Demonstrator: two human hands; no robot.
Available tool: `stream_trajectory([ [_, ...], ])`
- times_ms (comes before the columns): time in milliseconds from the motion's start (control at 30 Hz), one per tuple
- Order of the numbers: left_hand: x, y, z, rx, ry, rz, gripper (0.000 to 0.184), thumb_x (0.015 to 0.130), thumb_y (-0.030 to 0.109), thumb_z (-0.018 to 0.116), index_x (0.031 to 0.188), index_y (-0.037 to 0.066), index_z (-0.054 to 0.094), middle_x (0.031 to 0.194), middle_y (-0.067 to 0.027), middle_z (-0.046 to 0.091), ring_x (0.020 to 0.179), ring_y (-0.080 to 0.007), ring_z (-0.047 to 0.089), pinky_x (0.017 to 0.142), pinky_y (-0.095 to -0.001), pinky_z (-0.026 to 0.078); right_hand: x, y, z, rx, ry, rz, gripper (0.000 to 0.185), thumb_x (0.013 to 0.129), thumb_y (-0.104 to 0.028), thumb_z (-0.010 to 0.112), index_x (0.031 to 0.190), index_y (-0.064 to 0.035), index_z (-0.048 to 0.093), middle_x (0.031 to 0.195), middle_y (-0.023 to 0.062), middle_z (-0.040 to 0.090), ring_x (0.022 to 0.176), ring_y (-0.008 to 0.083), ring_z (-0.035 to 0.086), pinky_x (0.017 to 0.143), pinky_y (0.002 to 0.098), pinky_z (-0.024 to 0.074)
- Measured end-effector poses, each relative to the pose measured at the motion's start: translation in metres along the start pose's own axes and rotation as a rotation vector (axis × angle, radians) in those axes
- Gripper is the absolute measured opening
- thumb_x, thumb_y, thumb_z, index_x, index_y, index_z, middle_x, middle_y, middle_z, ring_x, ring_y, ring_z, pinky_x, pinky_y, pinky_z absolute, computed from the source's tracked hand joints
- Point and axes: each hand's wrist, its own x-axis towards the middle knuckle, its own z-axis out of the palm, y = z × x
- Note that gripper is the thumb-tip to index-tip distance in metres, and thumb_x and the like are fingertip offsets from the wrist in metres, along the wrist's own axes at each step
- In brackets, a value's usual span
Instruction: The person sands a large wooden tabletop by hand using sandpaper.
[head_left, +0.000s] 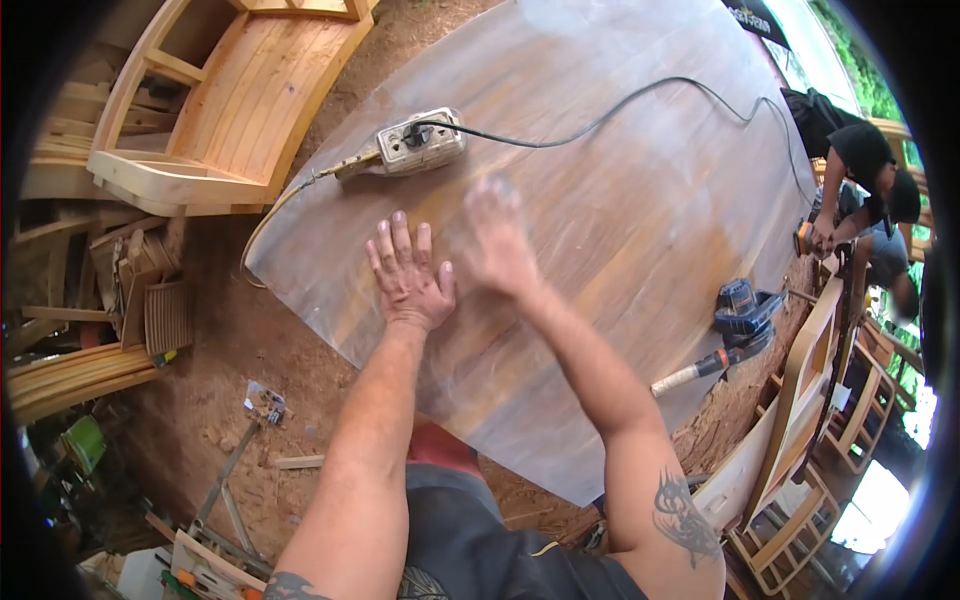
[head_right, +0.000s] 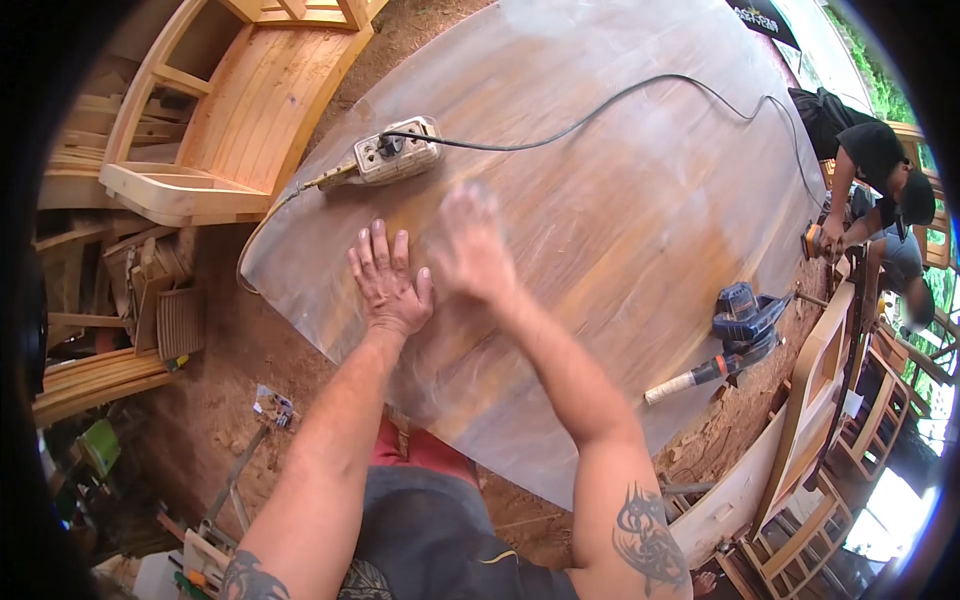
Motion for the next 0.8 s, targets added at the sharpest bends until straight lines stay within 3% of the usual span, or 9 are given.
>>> stream_trajectory([
  [167, -0.002, 0.002, -0.005, -0.027, -0.01, 0.002, 0.081, 0.09, 0.037, 0.062, 0.161, 0.009, 0.036, 0.174, -0.0242, 0.02, 0.161, -0.0478, 0.014, 0.129, -0.0664, 0.008, -0.014, 0.06, -0.02, -0.043, -0.073, -0.082, 0.068, 0.106, -0.046, 0.054, 0.159, -0.0034, 0.045, 0.169, 0.0238, 0.036, 0.158, 0.0374, 0.032, 0.129, 0.0608, 0.0193],
  [267, -0.001, 0.0, -0.007, -0.011, -0.016, -0.002, 0.08, 0.09, 0.037, 0.062, 0.161, 0.009, 0.036, 0.174, -0.0243, 0.02, 0.161, -0.0478, 0.013, 0.129, -0.0664, 0.008, 0.054, 0.128, -0.032, -0.167, -0.326, 0.325, 0.06, 0.106, -0.042, 0.055, 0.15, -0.0014, 0.053, 0.165, 0.0261, 0.039, 0.156, 0.0407, 0.035, 0.124, 0.0672, 0.027],
  [300, -0.002, 0.0, -0.008, -0.006, -0.018, -0.001, 0.081, 0.09, 0.037, 0.062, 0.161, 0.009, 0.035, 0.174, -0.0243, 0.02, 0.161, -0.0477, 0.013, 0.129, -0.0664, 0.008, 0.056, 0.125, -0.028, -0.177, -0.077, 0.251, 0.058, 0.105, -0.04, 0.055, 0.147, -0.0005, 0.055, 0.164, 0.0278, 0.04, 0.155, 0.0421, 0.036, 0.122, 0.0688, 0.0289],
  [400, -0.002, 0.006, -0.007, -0.018, -0.024, -0.003, 0.081, 0.09, 0.037, 0.062, 0.161, 0.009, 0.035, 0.174, -0.0239, 0.019, 0.161, -0.0476, 0.013, 0.129, -0.0664, 0.009, 0.035, 0.074, -0.004, -0.219, -0.179, 0.049, 0.067, 0.103, -0.047, 0.056, 0.147, 0.0039, 0.055, 0.164, 0.0307, 0.038, 0.156, 0.0457, 0.032, 0.123, 0.0698, 0.0239],
  [433, 0.0, 0.004, -0.006, -0.018, -0.025, -0.01, 0.081, 0.09, 0.037, 0.062, 0.161, 0.009, 0.035, 0.174, -0.0237, 0.019, 0.161, -0.0476, 0.013, 0.129, -0.0663, 0.009, 0.011, 0.015, -0.012, -0.117, 0.001, -0.015, 0.072, 0.102, -0.05, 0.056, 0.149, 0.0041, 0.053, 0.166, 0.0299, 0.036, 0.158, 0.045, 0.029, 0.126, 0.0673, 0.0203],
  [500, -0.002, -0.001, -0.001, 0.014, -0.009, -0.001, 0.081, 0.09, 0.036, 0.062, 0.161, 0.01, 0.035, 0.175, -0.0235, 0.019, 0.161, -0.0475, 0.013, 0.129, -0.0662, 0.009, -0.048, -0.037, -0.017, 0.24, -0.167, -0.084, 0.082, 0.101, -0.052, 0.056, 0.163, -0.0003, 0.039, 0.173, 0.0247, 0.028, 0.163, 0.0404, 0.02, 0.132, 0.0559, 0.011],
  [633, -0.001, 0.003, -0.006, -0.002, -0.037, -0.01, 0.081, 0.09, 0.036, 0.063, 0.161, 0.01, 0.035, 0.175, -0.0235, 0.019, 0.161, -0.0471, 0.013, 0.129, -0.0661, 0.009, -0.008, 0.049, -0.024, 0.049, -0.13, -0.025, 0.068, 0.103, -0.047, 0.056, 0.158, -0.0081, 0.049, 0.17, 0.0225, 0.036, 0.161, 0.0382, 0.027, 0.131, 0.0551, 0.0168],
  [700, -0.001, 0.004, -0.007, -0.007, -0.026, -0.002, 0.08, 0.09, 0.036, 0.063, 0.161, 0.01, 0.035, 0.175, -0.0235, 0.019, 0.161, -0.0472, 0.013, 0.129, -0.0663, 0.009, 0.031, 0.135, -0.01, -0.487, 0.022, -0.209, 0.059, 0.104, -0.041, 0.055, 0.153, -0.0072, 0.054, 0.165, 0.0254, 0.042, 0.156, 0.0417, 0.035, 0.128, 0.0587, 0.0222],
  [800, -0.004, 0.002, -0.006, -0.011, -0.018, 0.002, 0.08, 0.09, 0.036, 0.063, 0.16, 0.01, 0.036, 0.175, -0.0236, 0.019, 0.161, -0.0475, 0.014, 0.129, -0.0666, 0.009, 0.055, 0.093, -0.006, -0.21, 0.071, 0.033, 0.059, 0.105, -0.04, 0.054, 0.15, -0.0017, 0.055, 0.162, 0.0285, 0.043, 0.153, 0.0451, 0.038, 0.126, 0.0617, 0.0239],
])
